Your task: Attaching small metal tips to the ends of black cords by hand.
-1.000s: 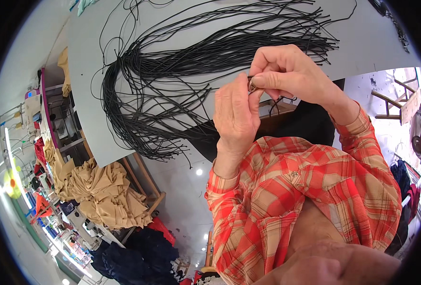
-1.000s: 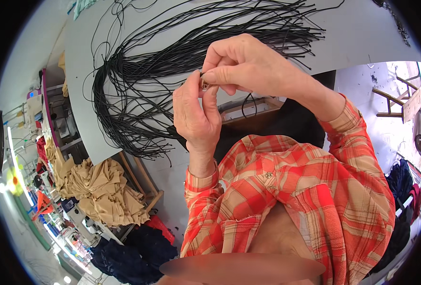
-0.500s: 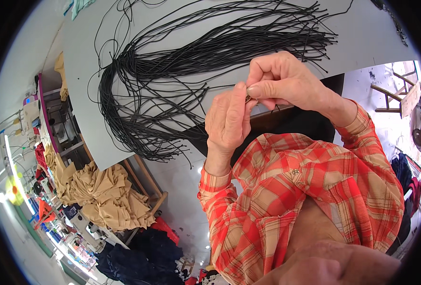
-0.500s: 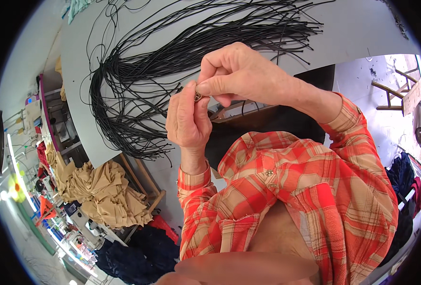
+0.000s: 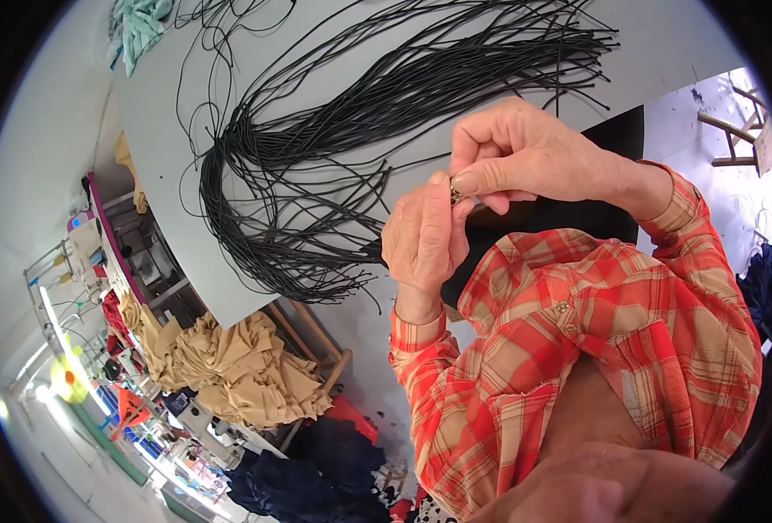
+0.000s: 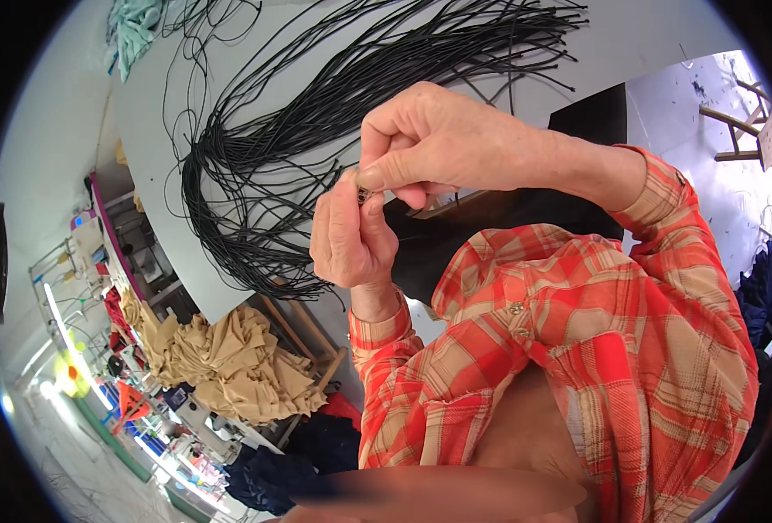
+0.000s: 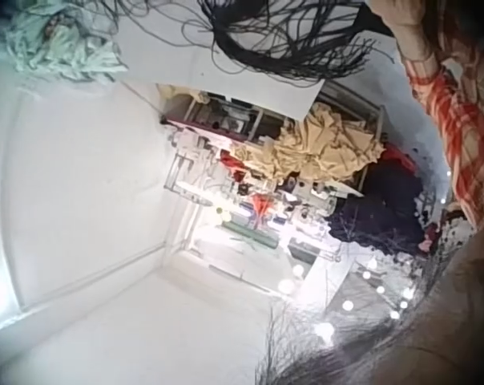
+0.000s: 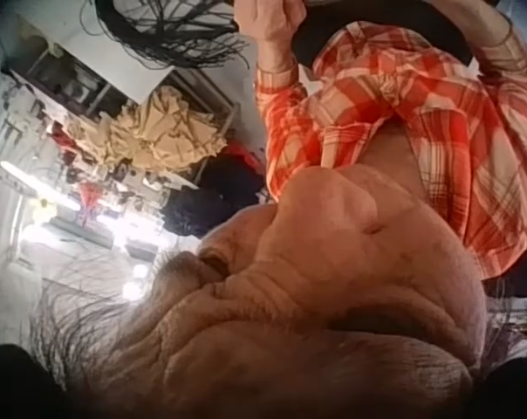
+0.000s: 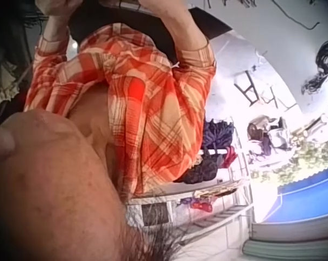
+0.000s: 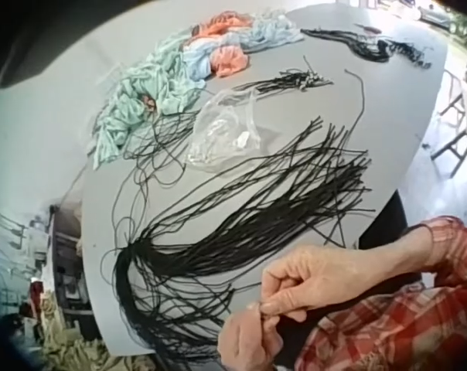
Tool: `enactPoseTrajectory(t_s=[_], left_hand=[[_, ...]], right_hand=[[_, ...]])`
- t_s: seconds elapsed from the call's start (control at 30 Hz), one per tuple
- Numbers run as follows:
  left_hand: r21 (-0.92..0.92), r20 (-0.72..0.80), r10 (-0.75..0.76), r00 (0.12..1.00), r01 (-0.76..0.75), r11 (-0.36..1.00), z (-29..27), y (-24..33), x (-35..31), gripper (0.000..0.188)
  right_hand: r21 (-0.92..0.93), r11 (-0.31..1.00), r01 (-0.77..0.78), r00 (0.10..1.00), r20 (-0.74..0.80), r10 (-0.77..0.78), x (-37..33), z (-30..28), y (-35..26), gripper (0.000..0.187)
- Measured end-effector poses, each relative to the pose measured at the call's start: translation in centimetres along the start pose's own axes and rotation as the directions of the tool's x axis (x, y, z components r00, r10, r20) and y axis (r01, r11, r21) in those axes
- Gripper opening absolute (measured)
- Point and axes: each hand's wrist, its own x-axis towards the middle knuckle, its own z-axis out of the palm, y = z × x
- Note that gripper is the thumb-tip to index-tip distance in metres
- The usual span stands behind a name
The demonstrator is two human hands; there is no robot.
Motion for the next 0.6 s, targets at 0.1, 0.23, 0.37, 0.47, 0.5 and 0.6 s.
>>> enactPoseTrajectory(t_s=[0.1, 0.23, 0.37, 0.47, 0.5, 0.6], left_hand=[[-0.027, 0.023, -0.014, 1.000, 0.014, 1.000, 0.0, 0.1, 0.2, 0.024], [-0.057, 0.062, -0.032, 0.998, 0.036, 0.998, -0.1, -0.3, -0.4, 0.033], [-0.033, 0.087, -0.017, 0.996, 0.020, 0.999, -0.2, -0.5, -0.3, 0.034], [-0.036, 0.102, 0.001, 0.995, 0.003, 0.999, -0.2, -0.6, -0.1, 0.035], [-0.039, 0.128, -0.003, 0.992, 0.008, 0.999, -0.3, -0.6, -0.1, 0.036], [-0.045, 0.145, 0.010, 0.989, -0.003, 0.999, -0.3, -0.7, 0.0, 0.035]], right_hand=[[-0.057, 0.996, 0.066, 0.997, -0.041, -0.068, -0.1, -0.4, 0.2, 0.012], [-0.484, 0.835, 0.263, 0.937, -0.080, -0.341, -0.7, -1.6, -0.3, 0.007], [-0.796, 0.426, 0.429, 0.800, 0.115, -0.590, -1.1, -1.9, -0.9, 0.006], [-0.847, 0.171, 0.503, 0.698, 0.281, -0.659, -1.1, -1.9, -1.7, 0.014], [-0.845, 0.168, 0.508, 0.696, 0.289, -0.657, -1.1, -1.9, -1.9, 0.014], [-0.866, 0.107, 0.488, 0.727, 0.336, -0.599, -1.4, -1.6, -2.5, 0.017]])
